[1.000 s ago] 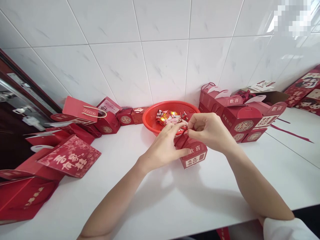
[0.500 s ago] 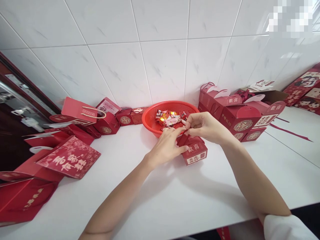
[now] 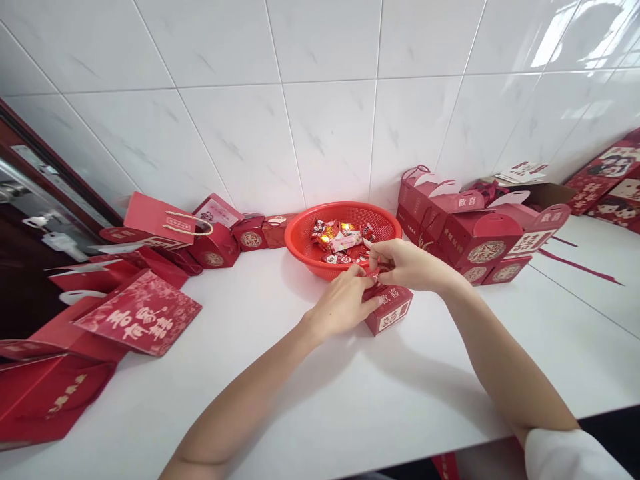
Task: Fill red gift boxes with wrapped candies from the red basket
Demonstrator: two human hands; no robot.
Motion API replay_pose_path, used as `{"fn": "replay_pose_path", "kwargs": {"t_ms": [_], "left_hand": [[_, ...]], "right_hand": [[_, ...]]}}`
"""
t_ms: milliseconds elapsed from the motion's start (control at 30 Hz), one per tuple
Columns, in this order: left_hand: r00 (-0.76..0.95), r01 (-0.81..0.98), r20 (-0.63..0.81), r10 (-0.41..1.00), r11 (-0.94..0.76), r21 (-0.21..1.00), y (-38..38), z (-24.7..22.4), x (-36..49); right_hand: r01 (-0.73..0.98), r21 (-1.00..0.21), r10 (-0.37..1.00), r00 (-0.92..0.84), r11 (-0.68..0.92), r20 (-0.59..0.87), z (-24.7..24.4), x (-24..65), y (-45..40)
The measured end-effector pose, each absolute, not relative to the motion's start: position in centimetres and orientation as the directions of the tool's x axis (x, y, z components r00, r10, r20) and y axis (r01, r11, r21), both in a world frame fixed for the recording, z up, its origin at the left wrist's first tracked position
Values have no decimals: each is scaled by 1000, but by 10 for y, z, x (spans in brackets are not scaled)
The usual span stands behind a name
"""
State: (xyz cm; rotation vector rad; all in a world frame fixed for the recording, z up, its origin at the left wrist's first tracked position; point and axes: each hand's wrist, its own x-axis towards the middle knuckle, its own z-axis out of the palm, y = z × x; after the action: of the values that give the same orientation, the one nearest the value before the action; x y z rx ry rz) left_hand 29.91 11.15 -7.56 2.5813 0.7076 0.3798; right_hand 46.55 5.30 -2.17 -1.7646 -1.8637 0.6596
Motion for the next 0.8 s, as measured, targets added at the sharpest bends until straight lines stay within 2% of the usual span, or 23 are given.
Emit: {"fn": "replay_pose_path", "kwargs": {"t_ms": [67,167,233,300,400,533,667,800], "left_hand": [[834,407,161,528,-785,467,110,-75,300],[829,423,157,537,-785,452,107,-73,302],[823,440,148,548,-781,443,106,-73,303],[818,446,152,555,-779,441,106,-74,304],[813,423,187,552,-780,461,109,-78,304],[824,326,229,517,-765,555,115,-75,301],[833,155,316,454,-740,654,121,-69,302],[679,48,500,537,-712,700,139,-78,307]], "right_hand": [[875,-484,999,25,-11,23,-22,463,51],[956,-284,994,98,-80,49,-23,462,49],[969,-221,988,130,-108,88,-22,461,48],[971,-208,981,144,-115,130,-20,461,46],[964,-250,981,133,-94,144,-15,458,40],[926,-376,984,96,-34,147,-5,462,31],[860,-510,939,157,23,306,5,475,19],[731,-665,791,314,151,525,24,488,-5]]}}
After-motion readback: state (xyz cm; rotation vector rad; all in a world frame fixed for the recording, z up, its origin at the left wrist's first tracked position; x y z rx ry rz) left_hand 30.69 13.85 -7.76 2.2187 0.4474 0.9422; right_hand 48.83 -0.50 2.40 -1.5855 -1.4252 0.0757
